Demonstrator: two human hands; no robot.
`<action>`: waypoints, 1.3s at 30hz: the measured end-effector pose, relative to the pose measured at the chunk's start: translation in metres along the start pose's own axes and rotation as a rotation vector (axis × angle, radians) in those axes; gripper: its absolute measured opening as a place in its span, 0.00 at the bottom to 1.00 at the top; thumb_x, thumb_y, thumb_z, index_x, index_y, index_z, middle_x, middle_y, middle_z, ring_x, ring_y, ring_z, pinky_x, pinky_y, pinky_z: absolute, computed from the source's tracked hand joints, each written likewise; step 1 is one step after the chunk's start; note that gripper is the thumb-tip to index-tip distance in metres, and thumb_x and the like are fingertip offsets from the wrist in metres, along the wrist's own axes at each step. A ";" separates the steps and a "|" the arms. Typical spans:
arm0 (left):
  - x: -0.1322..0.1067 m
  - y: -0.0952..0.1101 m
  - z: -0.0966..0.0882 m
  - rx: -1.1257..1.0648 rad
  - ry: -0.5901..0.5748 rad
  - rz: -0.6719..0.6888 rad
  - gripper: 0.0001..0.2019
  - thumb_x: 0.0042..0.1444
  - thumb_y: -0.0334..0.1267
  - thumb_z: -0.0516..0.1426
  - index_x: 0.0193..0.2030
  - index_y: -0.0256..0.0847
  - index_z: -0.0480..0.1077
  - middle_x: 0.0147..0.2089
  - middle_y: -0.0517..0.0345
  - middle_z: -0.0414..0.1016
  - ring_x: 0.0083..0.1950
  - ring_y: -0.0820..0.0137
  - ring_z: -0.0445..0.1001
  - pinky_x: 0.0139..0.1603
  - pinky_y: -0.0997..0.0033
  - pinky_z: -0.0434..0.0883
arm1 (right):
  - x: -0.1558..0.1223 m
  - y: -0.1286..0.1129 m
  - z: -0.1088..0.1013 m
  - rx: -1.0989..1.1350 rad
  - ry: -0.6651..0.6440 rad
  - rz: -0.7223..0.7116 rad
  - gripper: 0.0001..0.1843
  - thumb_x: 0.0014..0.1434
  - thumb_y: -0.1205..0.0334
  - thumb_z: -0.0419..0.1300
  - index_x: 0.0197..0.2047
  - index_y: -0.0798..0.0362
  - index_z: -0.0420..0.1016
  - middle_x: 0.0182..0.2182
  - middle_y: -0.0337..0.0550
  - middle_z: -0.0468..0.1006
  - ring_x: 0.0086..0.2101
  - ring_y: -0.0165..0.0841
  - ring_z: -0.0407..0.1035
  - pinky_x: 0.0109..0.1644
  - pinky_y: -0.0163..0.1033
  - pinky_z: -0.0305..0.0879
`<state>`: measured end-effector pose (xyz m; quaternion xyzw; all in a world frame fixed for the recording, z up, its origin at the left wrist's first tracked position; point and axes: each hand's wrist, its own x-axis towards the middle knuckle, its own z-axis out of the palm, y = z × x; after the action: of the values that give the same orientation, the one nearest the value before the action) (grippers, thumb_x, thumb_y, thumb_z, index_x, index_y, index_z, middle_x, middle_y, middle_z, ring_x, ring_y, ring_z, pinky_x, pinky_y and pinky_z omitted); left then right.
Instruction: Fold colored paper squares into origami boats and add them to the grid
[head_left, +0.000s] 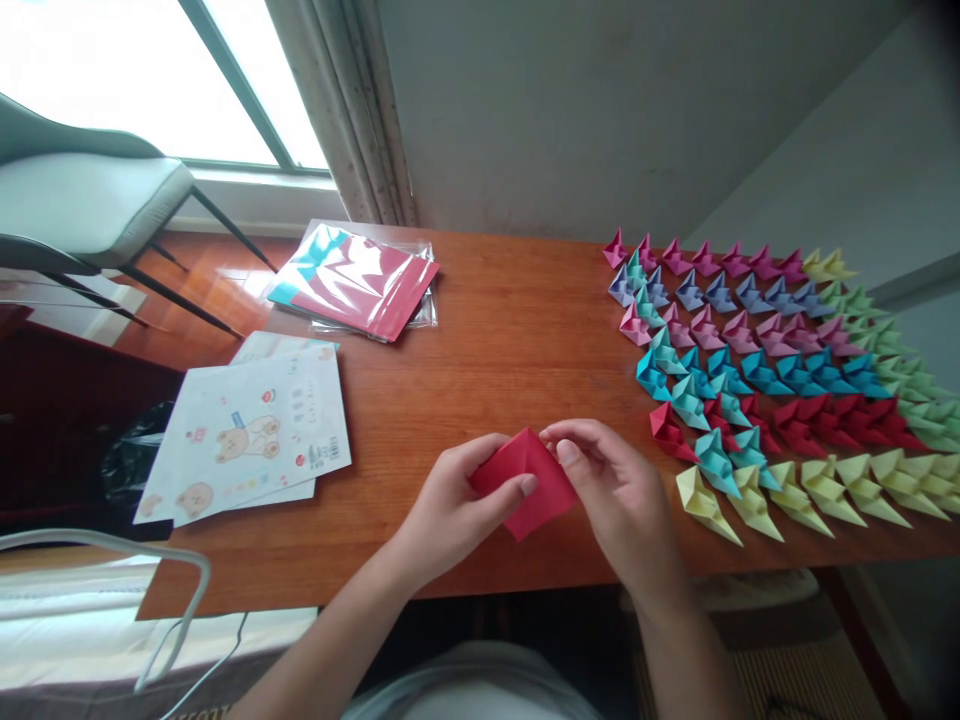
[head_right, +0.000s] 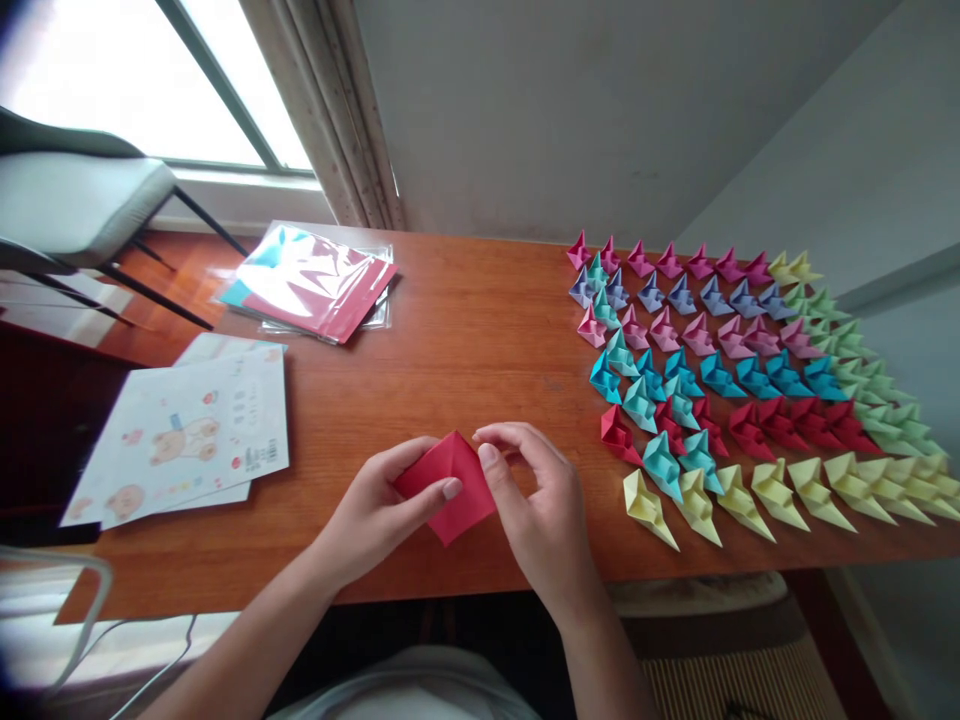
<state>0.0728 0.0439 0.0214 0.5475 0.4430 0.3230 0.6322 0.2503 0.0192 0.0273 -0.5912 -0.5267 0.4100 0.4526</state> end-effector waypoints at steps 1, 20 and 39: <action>0.000 0.000 0.000 -0.039 0.031 -0.024 0.13 0.59 0.47 0.63 0.40 0.37 0.75 0.32 0.61 0.72 0.32 0.72 0.66 0.32 0.75 0.65 | -0.001 0.002 -0.001 0.013 0.000 0.027 0.10 0.67 0.54 0.61 0.46 0.48 0.79 0.43 0.44 0.81 0.45 0.37 0.77 0.48 0.39 0.73; 0.004 -0.016 -0.003 -0.260 0.360 -0.030 0.13 0.56 0.45 0.66 0.36 0.37 0.74 0.31 0.61 0.71 0.32 0.75 0.64 0.32 0.77 0.64 | -0.019 0.013 0.028 0.143 -0.231 0.246 0.15 0.67 0.52 0.59 0.35 0.54 0.79 0.28 0.44 0.81 0.30 0.34 0.77 0.35 0.35 0.72; 0.002 -0.009 0.000 -0.183 0.276 0.034 0.15 0.62 0.48 0.61 0.33 0.37 0.71 0.30 0.61 0.68 0.31 0.74 0.62 0.31 0.76 0.62 | -0.022 0.020 0.025 0.110 -0.268 0.236 0.16 0.65 0.50 0.62 0.32 0.53 0.78 0.28 0.44 0.81 0.30 0.35 0.76 0.35 0.36 0.70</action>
<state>0.0728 0.0442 0.0123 0.4454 0.4850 0.4447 0.6072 0.2290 -0.0005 0.0022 -0.5636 -0.4860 0.5635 0.3585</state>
